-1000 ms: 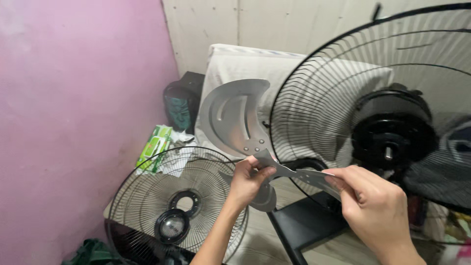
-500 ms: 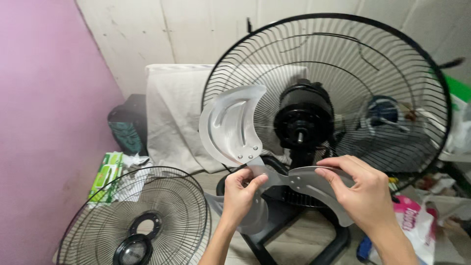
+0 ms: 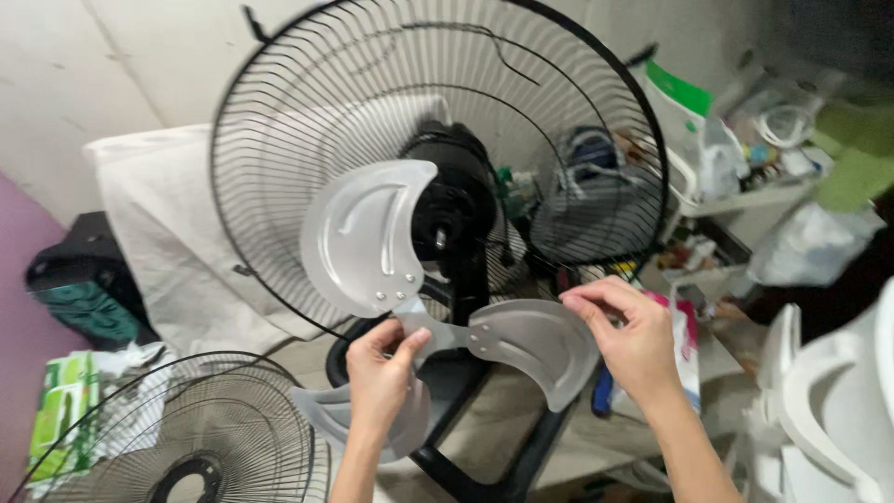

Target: The person assembles a standing fan by attaching the fan blades to the motor hub using a screwdriver, then securing the front and rear wire cages. The fan is moved to a corner and plugged into a wall socket.

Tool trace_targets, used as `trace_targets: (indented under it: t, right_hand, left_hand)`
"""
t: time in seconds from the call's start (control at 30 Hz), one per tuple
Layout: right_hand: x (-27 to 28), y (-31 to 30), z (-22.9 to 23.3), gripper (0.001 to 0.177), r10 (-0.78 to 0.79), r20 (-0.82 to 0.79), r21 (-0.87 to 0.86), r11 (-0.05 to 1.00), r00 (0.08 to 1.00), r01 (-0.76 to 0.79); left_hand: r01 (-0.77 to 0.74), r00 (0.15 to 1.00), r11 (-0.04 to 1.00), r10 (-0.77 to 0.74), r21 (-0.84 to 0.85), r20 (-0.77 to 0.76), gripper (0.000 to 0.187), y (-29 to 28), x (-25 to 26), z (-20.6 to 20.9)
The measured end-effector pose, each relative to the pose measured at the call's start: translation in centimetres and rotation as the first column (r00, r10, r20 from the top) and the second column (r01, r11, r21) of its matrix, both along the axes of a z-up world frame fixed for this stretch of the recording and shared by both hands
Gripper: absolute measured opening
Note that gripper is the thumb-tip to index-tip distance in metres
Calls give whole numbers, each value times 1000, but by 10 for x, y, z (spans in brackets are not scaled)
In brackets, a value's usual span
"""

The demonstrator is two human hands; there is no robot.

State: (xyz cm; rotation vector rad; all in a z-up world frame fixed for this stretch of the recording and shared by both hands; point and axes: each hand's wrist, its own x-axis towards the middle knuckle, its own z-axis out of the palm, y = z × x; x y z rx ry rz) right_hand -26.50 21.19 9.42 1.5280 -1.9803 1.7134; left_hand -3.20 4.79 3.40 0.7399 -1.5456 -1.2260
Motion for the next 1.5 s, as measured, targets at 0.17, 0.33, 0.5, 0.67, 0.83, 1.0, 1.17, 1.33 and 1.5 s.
trace_targets:
  t: [0.17, 0.33, 0.5, 0.67, 0.83, 1.0, 1.17, 1.33, 1.5]
  right_hand:
    - [-18, 17, -30, 9, -3, 268, 7, 1000, 963, 1]
    - [-40, 26, -73, 11, -64, 439, 79, 996, 896, 32]
    - [-71, 34, -137, 13, -397, 512, 399, 895, 761, 198]
    - [-80, 26, -205, 17, -435, 395, 500, 841, 809, 208]
    - [-75, 5, -230, 33, -452, 57, 770, 588, 890, 249]
    - [-75, -7, -256, 32, -359, -200, 863, 376, 912, 337]
    - [-83, -22, -285, 28, -321, -284, 867, 317, 903, 385]
    - [-78, -11, -284, 35, -390, -171, 891, 331, 905, 311]
    - [-66, -2, -268, 39, -403, -97, 888, 379, 910, 262]
  left_hand:
    - [20, 1000, 1000, -20, 3, 23, 13, 2, -4, -4]
    - [-12, 990, 1000, 15, -22, 137, 21, 5, -6, -9]
    - [-17, 987, 999, 22, -33, 161, 21, 8, -7, -8]
    - [-17, 989, 999, 13, 28, 145, 19, 10, -8, -11]
    - [-22, 990, 1000, 20, 8, 140, 25, 10, -8, -18]
    - [-28, 990, 997, 38, -72, 139, 27, 8, -10, -24]
    - [-39, 987, 994, 55, -101, 151, 24, 10, -11, -23]
    - [-53, 988, 996, 63, -77, 139, 22, 13, -15, -17]
    - [-65, 989, 998, 66, -16, 129, 18, 16, -16, -16]
